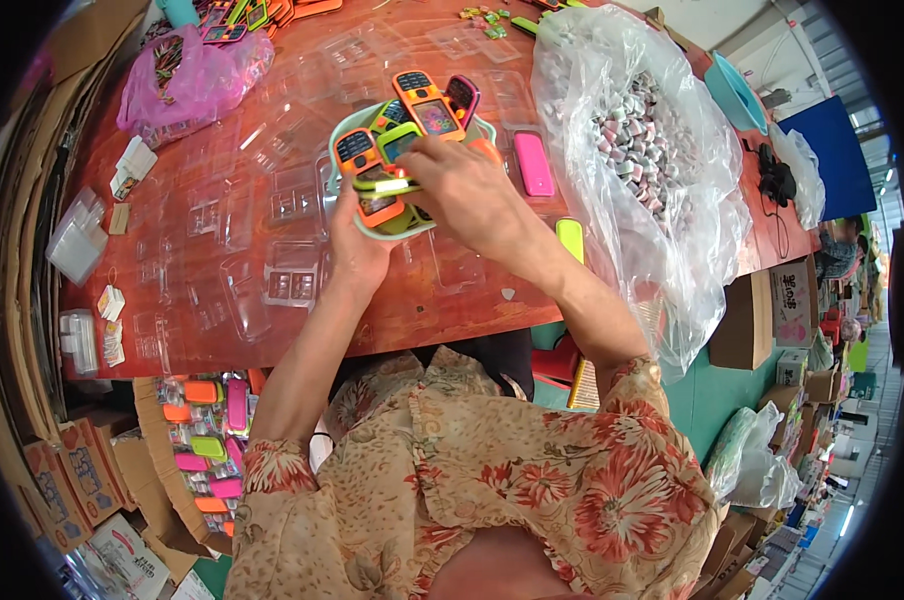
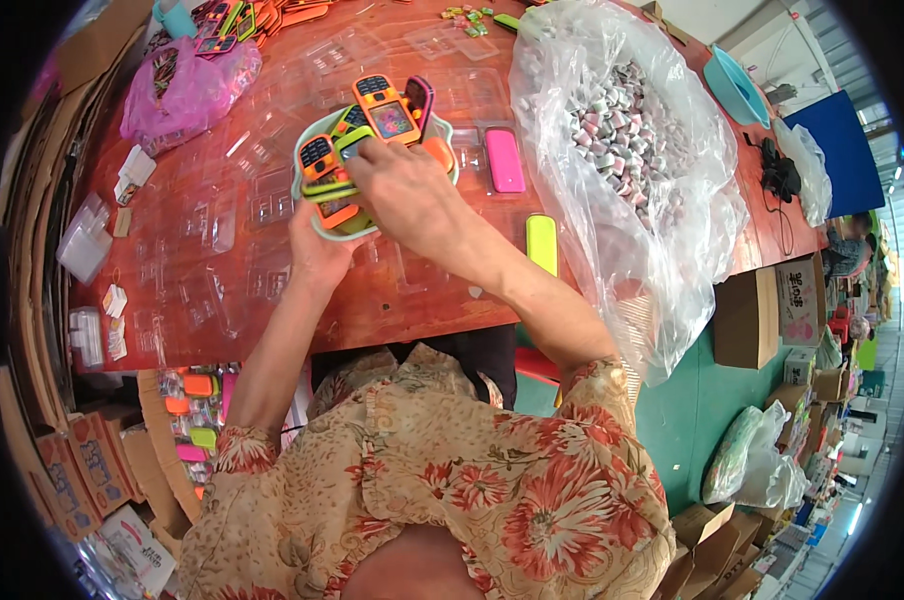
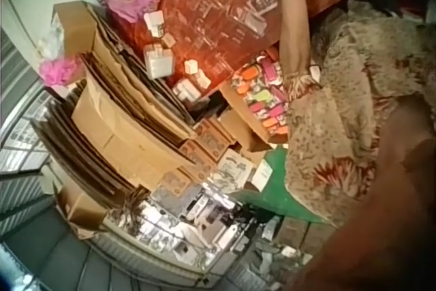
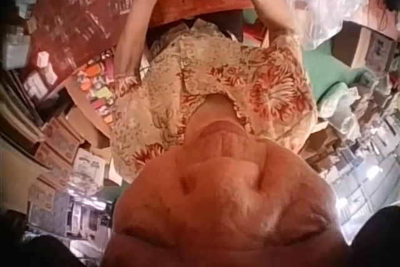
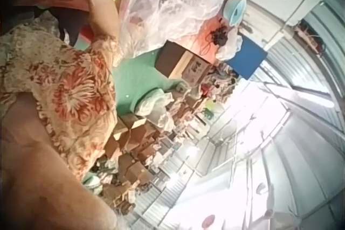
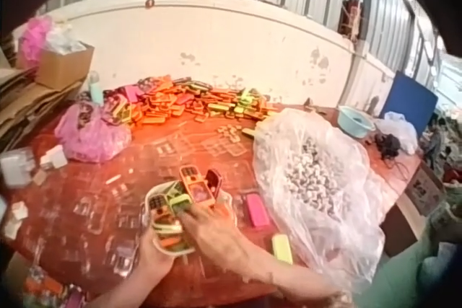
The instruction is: Sorting toy phone components into plastic trays and applying decorative stickers.
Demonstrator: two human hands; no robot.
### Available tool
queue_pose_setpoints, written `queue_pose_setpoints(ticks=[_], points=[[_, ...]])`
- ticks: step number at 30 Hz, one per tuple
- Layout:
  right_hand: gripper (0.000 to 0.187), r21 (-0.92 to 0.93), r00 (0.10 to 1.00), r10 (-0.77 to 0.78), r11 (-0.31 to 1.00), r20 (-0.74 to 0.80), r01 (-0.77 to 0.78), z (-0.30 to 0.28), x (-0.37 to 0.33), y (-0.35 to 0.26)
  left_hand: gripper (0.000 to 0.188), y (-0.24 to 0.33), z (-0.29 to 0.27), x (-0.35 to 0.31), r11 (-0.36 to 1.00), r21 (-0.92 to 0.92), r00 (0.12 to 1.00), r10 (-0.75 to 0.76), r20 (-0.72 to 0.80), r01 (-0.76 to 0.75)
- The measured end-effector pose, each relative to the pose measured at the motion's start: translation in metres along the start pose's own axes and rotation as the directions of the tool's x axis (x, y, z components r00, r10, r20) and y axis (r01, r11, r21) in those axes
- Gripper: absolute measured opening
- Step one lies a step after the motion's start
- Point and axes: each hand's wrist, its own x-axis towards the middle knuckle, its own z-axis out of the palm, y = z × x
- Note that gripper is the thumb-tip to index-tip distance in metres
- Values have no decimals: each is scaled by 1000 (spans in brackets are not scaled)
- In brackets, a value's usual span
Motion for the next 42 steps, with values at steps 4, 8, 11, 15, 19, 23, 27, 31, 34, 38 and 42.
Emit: queue_pose_setpoints(ticks=[4, 8, 11, 15, 19, 23, 27, 31, 34, 38, 42], points=[[34, 628, 924, 306, 772, -230, -100, -31, 1, 34, 45, 14, -2, -1, 999, -7, 999, 39, -9, -39], [41, 500, 796, 561, 769, -227, -399, -14, 4, 165, 45, 20, -10, 2, 997, -33, 998, 65, 10, -65], [41, 193, 770, 556, 831, -313, -522, 14, -3, 214, 45, 21, -9, -1, 996, 1, 996, 94, 4, -94], [28, 131, 708, 541, 827, -454, -547, 45, 4, 208, 46, 23, -14, -5, 996, 7, 996, 90, -10, -90], [23, -126, 763, 521, 789, -383, -602, 57, -1, 199, 46, 23, -16, -3, 997, -1, 997, 77, -5, -77], [23, -400, 812, 488, 708, -320, -582, 53, -2, 193, 45, 23, -16, 1, 996, 4, 996, 93, -7, -93], [20, -336, 797, 512, 725, -320, -601, 43, 0, 188, 44, 23, -16, 2, 997, -9, 997, 82, 11, -82], [20, 24, 796, 484, 859, -363, -511, 10, 19, 144, 43, 21, -20, 0, 995, -36, 996, 92, 21, -91], [23, 189, 891, 359, 930, -277, -316, -9, 33, 70, 42, 16, -18, -1, 990, -34, 991, 136, 1, -136], [34, -247, 938, 249, 919, -242, -308, 10, 57, 31, 43, 7, -11, 9, 990, 6, 990, 144, 6, -144], [28, -346, 955, 291, 891, -62, -294, -5, 82, 13, 44, 9, -8, 11, 987, 68, 989, 148, 3, -148]])
